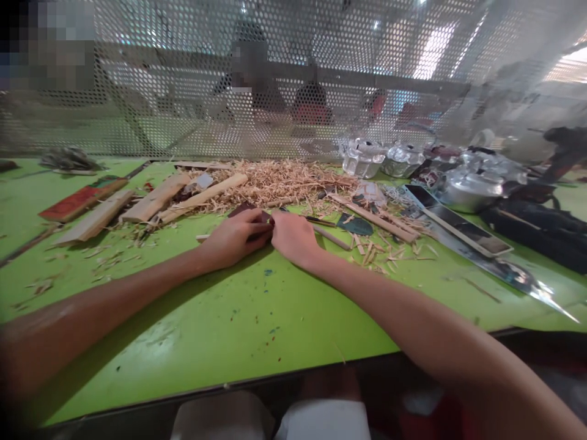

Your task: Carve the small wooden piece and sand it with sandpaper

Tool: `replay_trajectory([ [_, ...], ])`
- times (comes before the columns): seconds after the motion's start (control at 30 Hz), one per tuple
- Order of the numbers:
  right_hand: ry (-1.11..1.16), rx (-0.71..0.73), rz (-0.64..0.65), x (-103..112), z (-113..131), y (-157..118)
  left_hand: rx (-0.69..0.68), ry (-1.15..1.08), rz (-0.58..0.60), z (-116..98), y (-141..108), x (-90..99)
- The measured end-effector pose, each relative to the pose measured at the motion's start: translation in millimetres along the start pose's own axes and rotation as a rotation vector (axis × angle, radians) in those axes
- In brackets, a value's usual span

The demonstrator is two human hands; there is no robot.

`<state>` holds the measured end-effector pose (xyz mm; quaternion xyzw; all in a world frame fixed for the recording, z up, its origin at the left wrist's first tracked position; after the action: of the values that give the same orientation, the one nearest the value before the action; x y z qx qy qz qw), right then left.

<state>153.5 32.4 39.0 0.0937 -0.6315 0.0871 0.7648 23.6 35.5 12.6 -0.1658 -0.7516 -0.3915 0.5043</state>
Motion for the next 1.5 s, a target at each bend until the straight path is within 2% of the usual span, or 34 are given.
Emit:
replay_trajectory([
  [0.2, 0.011, -0.026, 0.01, 0.0, -5.2, 7.9, 0.016, -0.023, 0.009, 1.0, 0.4, 0.9],
  [0.47, -0.006, -0.003, 0.007, -0.4, -0.2, -2.8, -0.014, -0.017, 0.011, -1.1, 0.5, 0.1],
  [1.5, -0.024, 0.018, -0.018, -1.4, -1.7, -0.5, -0.012, -0.041, -0.006, -0.7, 0.4, 1.3],
])
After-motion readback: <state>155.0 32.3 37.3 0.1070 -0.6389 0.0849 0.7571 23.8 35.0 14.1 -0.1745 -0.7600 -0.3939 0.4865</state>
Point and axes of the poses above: each hand's wrist, its own y-axis towards the middle knuckle, its own x-axis out of the back of the hand, z = x × y, the point moved 7 cm from there along y, towards the middle knuckle
